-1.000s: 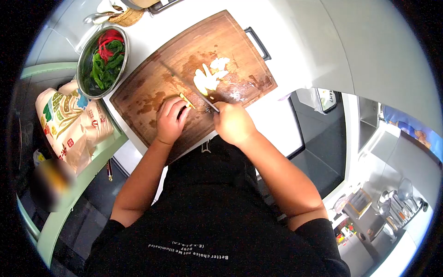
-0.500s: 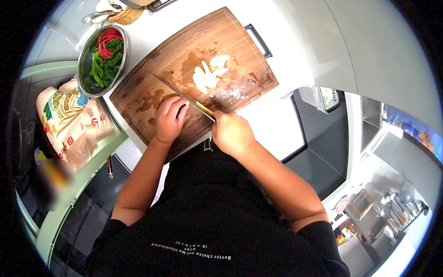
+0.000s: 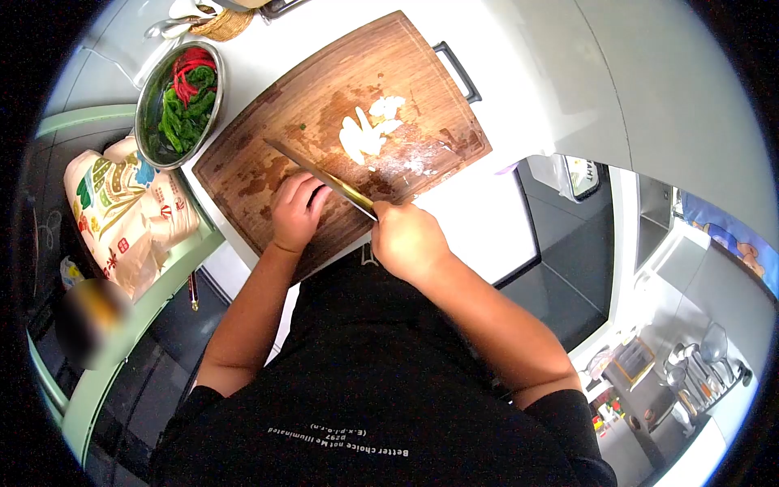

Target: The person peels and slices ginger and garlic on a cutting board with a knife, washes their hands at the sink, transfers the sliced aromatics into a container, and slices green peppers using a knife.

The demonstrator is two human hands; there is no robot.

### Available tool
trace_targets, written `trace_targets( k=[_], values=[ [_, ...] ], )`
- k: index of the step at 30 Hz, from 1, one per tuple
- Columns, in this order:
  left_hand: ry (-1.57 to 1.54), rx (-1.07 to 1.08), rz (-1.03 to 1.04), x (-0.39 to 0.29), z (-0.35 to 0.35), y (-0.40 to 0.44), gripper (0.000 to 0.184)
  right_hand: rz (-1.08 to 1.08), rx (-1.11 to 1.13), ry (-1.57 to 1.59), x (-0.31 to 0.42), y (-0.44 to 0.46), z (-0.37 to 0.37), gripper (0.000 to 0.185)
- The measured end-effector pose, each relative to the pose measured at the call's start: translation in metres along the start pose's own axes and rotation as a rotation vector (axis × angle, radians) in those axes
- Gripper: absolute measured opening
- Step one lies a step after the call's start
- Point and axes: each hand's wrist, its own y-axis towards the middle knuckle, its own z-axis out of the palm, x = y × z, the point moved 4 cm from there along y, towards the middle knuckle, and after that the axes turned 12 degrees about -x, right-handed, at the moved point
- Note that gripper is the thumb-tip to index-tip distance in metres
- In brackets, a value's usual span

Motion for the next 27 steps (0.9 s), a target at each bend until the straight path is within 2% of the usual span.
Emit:
trace_targets(
  k=[14,17,27],
  values=[
    [0.02,0.059,-0.003,0.004,-0.001,-0.003,0.021,0.012,0.101,-0.113,-0.003,-0.009,0.003,0.026],
    [0.022,0.068,-0.012,0.004,-0.002,-0.003,0.02,0.013,0.136,-0.129,0.004,-0.008,0.001,0.016],
    [0.005,0.055,-0.021,0.006,0.0,0.001,0.017,0.045,0.186,-0.166,0.007,0.005,0.009,0.016]
  ],
)
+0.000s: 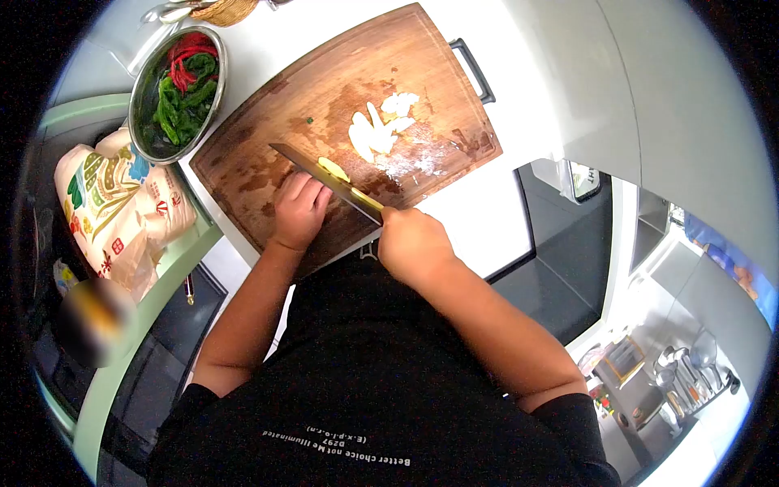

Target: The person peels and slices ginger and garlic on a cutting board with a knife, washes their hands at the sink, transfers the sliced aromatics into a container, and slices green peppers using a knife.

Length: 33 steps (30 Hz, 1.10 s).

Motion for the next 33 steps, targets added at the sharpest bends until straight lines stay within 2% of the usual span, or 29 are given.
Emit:
trace_targets(
  k=[5,8,11,20,26,33],
  values=[
    [0.008,0.004,0.017,0.0,0.0,0.002,0.019,0.011,-0.023,0.004,0.001,-0.003,-0.004,0.016],
    [0.013,-0.016,-0.007,-0.002,-0.001,0.004,0.023,-0.06,-0.134,0.081,-0.003,-0.004,-0.009,0.019],
    [-0.033,-0.09,-0.092,-0.001,-0.001,0.003,0.026,-0.078,-0.184,0.166,0.0,-0.003,-0.018,0.021],
    [-0.03,-0.08,-0.004,-0.004,0.0,0.004,0.023,-0.042,-0.093,0.239,-0.006,-0.001,-0.017,0.014],
    [0.017,-0.043,0.002,-0.004,0.004,0.001,0.02,-0.02,-0.074,0.223,-0.011,-0.007,-0.02,0.019],
    [-0.024,-0.033,-0.006,-0.005,0.001,0.005,0.021,-0.005,-0.188,0.248,-0.016,-0.015,-0.036,0.019]
  ],
)
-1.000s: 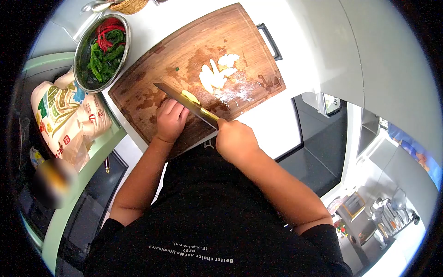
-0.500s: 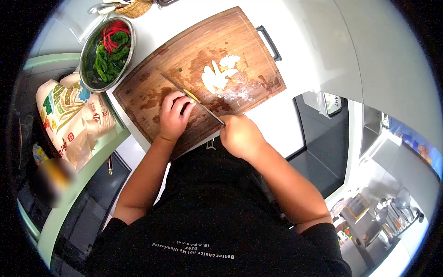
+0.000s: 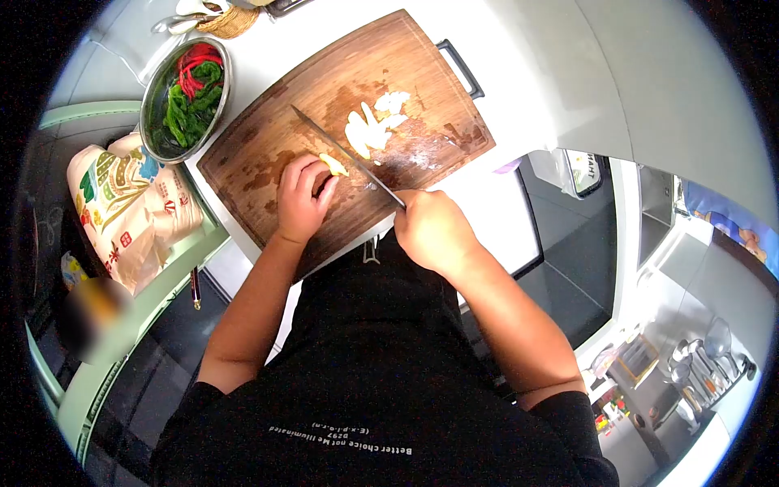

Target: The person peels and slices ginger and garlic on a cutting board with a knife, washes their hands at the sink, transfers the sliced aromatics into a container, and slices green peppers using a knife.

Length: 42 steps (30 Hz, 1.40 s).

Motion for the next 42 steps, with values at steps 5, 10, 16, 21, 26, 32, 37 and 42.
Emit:
trace_targets(
  k=[5,10,16,21,26,32,37,42],
  values=[
    [0.026,0.085,0.04,-0.002,0.0,0.005,0.022,0.002,0.021,-0.017,-0.007,-0.002,0.0,0.02],
    [-0.012,0.055,-0.01,0.003,0.0,-0.001,0.017,-0.037,-0.032,-0.02,-0.006,-0.003,0.012,0.019],
    [-0.017,0.017,-0.019,0.006,-0.001,-0.006,0.012,-0.084,-0.025,-0.086,0.003,0.0,0.028,0.018],
    [0.079,0.009,0.079,0.002,-0.004,-0.002,0.014,-0.09,0.011,-0.142,0.008,0.0,0.032,0.019],
    [0.101,-0.011,0.079,0.001,-0.004,-0.001,0.017,-0.092,0.034,-0.203,0.007,-0.007,0.029,0.018],
    [0.058,-0.014,0.085,0.002,-0.006,0.001,0.016,-0.044,0.093,-0.238,0.001,-0.009,0.037,0.016],
    [0.053,0.004,0.072,0.004,-0.003,0.001,0.015,0.007,0.199,-0.257,0.004,0.008,0.046,0.017],
    [0.057,0.029,0.081,0.005,-0.005,0.001,0.014,0.018,0.13,-0.195,0.012,0.031,0.063,0.017]
  ],
)
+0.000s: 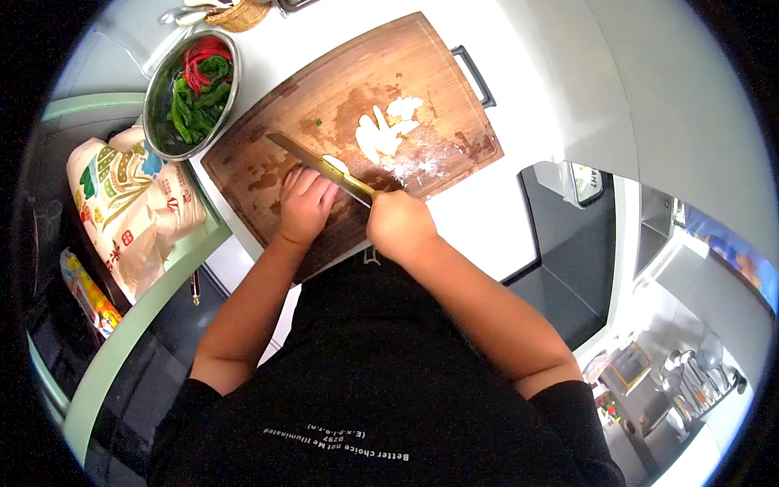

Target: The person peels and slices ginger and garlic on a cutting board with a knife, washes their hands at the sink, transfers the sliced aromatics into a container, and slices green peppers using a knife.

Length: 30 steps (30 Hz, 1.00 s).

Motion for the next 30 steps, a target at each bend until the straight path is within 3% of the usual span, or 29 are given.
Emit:
trace_targets(
  k=[8,12,16,21,24,25,27,30],
  values=[
    [-0.045,-0.021,0.011,-0.003,0.001,-0.002,0.014,-0.025,-0.251,0.38,-0.031,0.008,-0.047,0.021],
    [-0.041,0.002,-0.047,-0.008,0.009,0.007,0.015,-0.16,-0.319,0.246,-0.03,0.008,-0.063,0.017],
    [-0.055,-0.117,-0.238,-0.011,-0.014,0.034,0.013,-0.202,-0.394,0.163,-0.04,0.002,-0.064,0.016],
    [-0.036,-0.3,-0.155,-0.063,-0.086,0.111,0.009,-0.3,-0.421,-0.125,-0.048,0.0,-0.068,0.016],
    [-0.185,0.285,-0.312,-0.084,-0.066,0.139,0.014,-0.421,-0.426,-0.246,-0.041,0.003,-0.065,0.013],
    [-0.109,0.52,-0.302,-0.083,-0.049,0.139,0.018,-0.443,-0.419,-0.254,-0.038,0.002,-0.064,0.012],
    [-0.136,0.777,-0.295,-0.076,-0.008,0.124,0.019,-0.493,-0.4,-0.273,-0.036,0.002,-0.06,0.013],
    [0.018,0.885,-0.201,-0.054,0.047,0.104,0.022,-0.564,-0.382,-0.301,-0.034,-0.002,-0.058,0.013]
  ],
)
